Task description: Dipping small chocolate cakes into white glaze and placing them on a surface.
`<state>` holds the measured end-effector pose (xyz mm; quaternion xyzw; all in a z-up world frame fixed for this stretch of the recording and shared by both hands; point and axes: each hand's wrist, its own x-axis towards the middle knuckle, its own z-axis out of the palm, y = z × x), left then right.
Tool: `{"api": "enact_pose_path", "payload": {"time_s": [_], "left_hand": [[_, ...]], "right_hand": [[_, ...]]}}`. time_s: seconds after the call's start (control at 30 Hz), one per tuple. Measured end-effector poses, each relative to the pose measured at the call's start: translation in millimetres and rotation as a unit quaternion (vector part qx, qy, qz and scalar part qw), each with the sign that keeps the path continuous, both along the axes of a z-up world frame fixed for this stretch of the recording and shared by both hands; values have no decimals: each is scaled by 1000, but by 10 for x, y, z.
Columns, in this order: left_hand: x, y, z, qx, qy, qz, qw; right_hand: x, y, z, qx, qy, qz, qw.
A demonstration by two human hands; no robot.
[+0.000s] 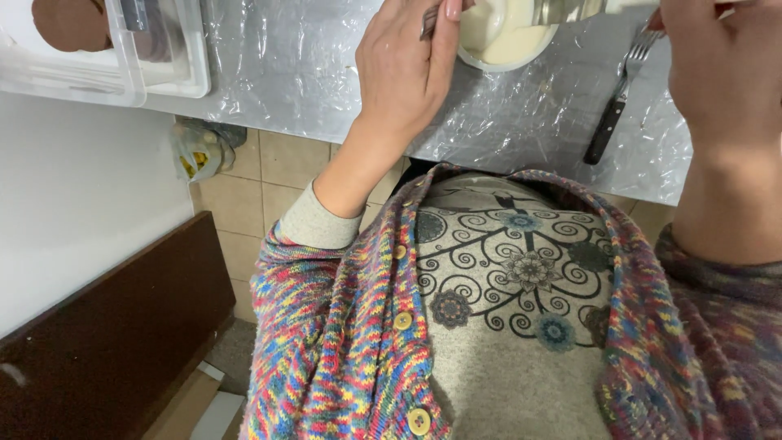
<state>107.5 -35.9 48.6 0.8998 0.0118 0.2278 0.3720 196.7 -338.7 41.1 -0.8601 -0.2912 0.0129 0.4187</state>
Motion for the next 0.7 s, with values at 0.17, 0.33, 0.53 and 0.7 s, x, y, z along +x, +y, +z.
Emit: {"api": "enact_pose_path", "payload": {"time_s": [0.17,0.33,0.53,0.7], "left_hand": [[-21,3,26,-11,2,-2,1000],[-22,7,75,-15,-7,-10,1000],[-65,49,86,-19,-14,-13,1000],[-99,65,162,-15,3,-14,1000]], "right_hand": [[-58,23,87,-15,15,14,1000],[-169,202,388,-3,-41,37,998],[-309,-15,339,-68,35,-17,997],[-207,262,543,-45,-10,35,998]]}}
